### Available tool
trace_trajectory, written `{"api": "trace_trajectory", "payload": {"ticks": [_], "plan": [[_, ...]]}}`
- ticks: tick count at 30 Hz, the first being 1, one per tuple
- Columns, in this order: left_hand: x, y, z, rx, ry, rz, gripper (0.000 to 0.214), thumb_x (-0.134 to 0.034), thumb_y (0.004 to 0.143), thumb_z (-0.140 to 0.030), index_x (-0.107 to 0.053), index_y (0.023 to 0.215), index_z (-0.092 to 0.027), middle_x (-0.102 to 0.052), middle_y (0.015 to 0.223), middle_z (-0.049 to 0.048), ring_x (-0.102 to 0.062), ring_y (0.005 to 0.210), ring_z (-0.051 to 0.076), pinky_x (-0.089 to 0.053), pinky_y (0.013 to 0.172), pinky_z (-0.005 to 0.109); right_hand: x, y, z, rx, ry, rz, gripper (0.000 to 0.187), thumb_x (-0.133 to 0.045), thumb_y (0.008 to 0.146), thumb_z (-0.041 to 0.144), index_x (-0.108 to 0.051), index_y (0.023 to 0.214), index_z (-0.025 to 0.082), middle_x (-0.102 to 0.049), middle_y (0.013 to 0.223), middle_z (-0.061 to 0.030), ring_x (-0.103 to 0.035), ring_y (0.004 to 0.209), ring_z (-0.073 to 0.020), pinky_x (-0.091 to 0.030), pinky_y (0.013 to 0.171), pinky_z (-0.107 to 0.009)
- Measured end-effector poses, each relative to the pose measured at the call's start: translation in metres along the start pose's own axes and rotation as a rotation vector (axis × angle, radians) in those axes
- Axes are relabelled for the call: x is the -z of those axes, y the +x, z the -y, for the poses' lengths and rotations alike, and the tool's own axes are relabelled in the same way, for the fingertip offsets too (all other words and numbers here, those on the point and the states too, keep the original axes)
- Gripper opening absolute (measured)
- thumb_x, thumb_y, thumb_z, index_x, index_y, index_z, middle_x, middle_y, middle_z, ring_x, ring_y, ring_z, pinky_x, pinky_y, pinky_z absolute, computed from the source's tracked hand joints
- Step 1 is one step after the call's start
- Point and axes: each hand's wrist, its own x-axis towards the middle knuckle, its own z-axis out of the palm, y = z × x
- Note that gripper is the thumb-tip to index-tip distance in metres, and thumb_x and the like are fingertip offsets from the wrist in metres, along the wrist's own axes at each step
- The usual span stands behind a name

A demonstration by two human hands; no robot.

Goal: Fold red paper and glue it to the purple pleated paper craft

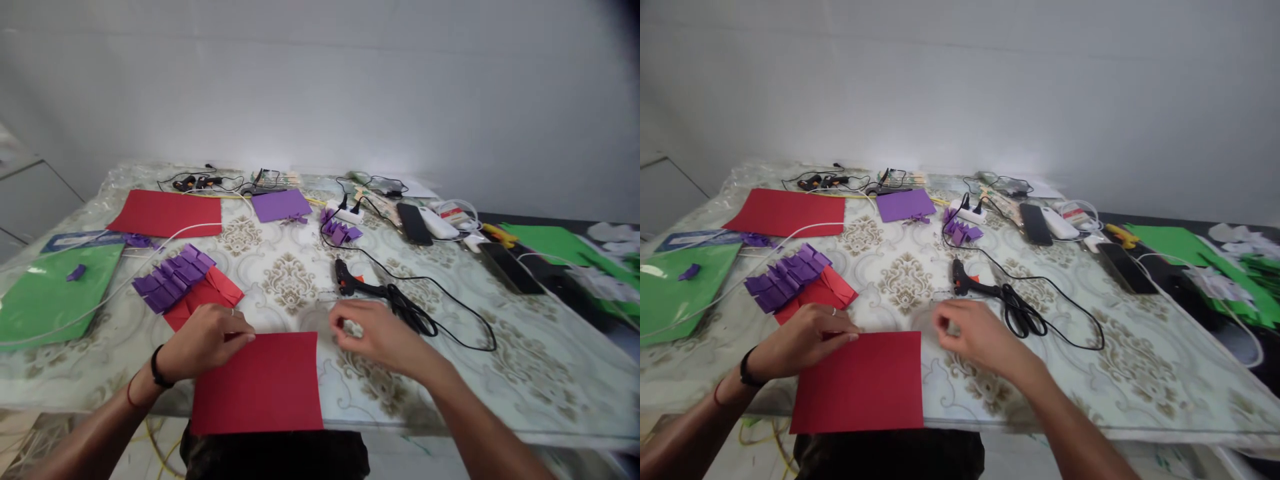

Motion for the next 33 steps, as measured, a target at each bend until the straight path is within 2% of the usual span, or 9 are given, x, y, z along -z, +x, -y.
{"api": "trace_trajectory", "payload": {"ticks": [3,4,6,8,11,14,19,25,33], "plan": [[-0.007,0.005,-0.001,0.034,0.017,-0.015,0.022,-0.060,0.100,-0.020,-0.079,0.087,-0.022,-0.081,0.082,0.0017,-0.074,0.074,0.018,-0.044,0.066,0.028,0.008,-0.001,0.000,-0.077,-0.046,-0.114,0.013,-0.057,0.091,0.013,-0.063,0.086,0.024,-0.071,0.086,-0.0007,-0.067,0.081,-0.0195,-0.049,0.077,-0.031],[-0.011,0.008,-0.003,0.042,0.022,-0.020,0.021,-0.061,0.099,-0.020,-0.079,0.088,-0.021,-0.081,0.084,0.0025,-0.075,0.076,0.019,-0.045,0.067,0.029,0.005,0.002,0.004,-0.049,-0.048,-0.147,0.012,-0.057,0.094,0.015,-0.066,0.092,0.023,-0.074,0.093,-0.0024,-0.069,0.089,-0.0209,-0.051,0.082,-0.033],[-0.017,0.015,-0.010,0.044,0.022,-0.025,0.020,-0.061,0.098,-0.020,-0.079,0.090,-0.022,-0.082,0.086,0.0029,-0.076,0.078,0.020,-0.045,0.069,0.029,-0.008,0.010,0.015,0.027,-0.056,-0.127,0.010,-0.064,0.098,0.022,-0.070,0.106,0.022,-0.077,0.107,-0.0060,-0.070,0.104,-0.0245,-0.050,0.093,-0.037],[-0.019,0.022,-0.017,0.041,0.011,-0.026,0.020,-0.061,0.098,-0.020,-0.079,0.091,-0.022,-0.082,0.087,0.0022,-0.075,0.077,0.019,-0.045,0.069,0.029,-0.023,0.019,0.025,0.050,-0.067,-0.071,0.006,-0.069,0.098,0.024,-0.073,0.103,0.022,-0.078,0.103,-0.0050,-0.071,0.097,-0.0239,-0.050,0.089,-0.036],[-0.017,0.029,-0.023,0.044,-0.010,-0.026,0.018,-0.062,0.098,-0.020,-0.079,0.094,-0.023,-0.082,0.089,0.0009,-0.075,0.079,0.018,-0.046,0.072,0.028,-0.038,0.029,0.031,0.054,-0.056,-0.034,0.008,-0.067,0.099,0.018,-0.074,0.096,0.022,-0.078,0.091,-0.0015,-0.071,0.085,-0.0200,-0.048,0.078,-0.031],[-0.016,0.032,-0.023,0.045,-0.036,-0.025,0.012,-0.067,0.095,-0.021,-0.078,0.098,-0.024,-0.081,0.093,0.0001,-0.074,0.084,0.018,-0.048,0.076,0.027,-0.043,0.032,0.031,0.060,-0.037,-0.026,0.010,-0.067,0.098,0.015,-0.073,0.094,0.022,-0.076,0.088,-0.0002,-0.070,0.080,-0.0176,-0.046,0.074,-0.029],[-0.019,0.038,-0.022,0.048,-0.075,-0.030,0.008,-0.068,0.090,-0.016,-0.074,0.089,-0.021,-0.078,0.089,0.0004,-0.072,0.083,0.019,-0.047,0.077,0.027,-0.045,0.032,0.031,0.058,-0.025,-0.017,0.010,-0.069,0.094,0.011,-0.072,0.092,0.020,-0.074,0.088,-0.0003,-0.068,0.079,-0.0167,-0.043,0.073,-0.028],[-0.014,0.040,-0.022,-0.001,-0.142,0.003,0.012,-0.068,0.090,-0.013,-0.074,0.084,-0.021,-0.077,0.083,-0.0022,-0.070,0.079,0.015,-0.045,0.075,0.025,-0.041,0.032,0.033,0.071,-0.010,0.011,0.012,-0.068,0.092,0.010,-0.069,0.086,0.021,-0.067,0.080,0.0028,-0.061,0.071,-0.0136,-0.037,0.067,-0.027],[0.012,0.024,-0.004,0.020,-0.213,-0.008,0.013,-0.068,0.095,-0.018,-0.075,0.084,-0.019,-0.074,0.078,-0.0014,-0.067,0.069,0.011,-0.047,0.068,0.020,-0.012,0.017,0.025,0.007,0.085,0.014,0.014,-0.061,0.098,0.014,-0.068,0.090,0.023,-0.070,0.084,0.0034,-0.060,0.071,-0.0132,-0.039,0.069,-0.026]]}}
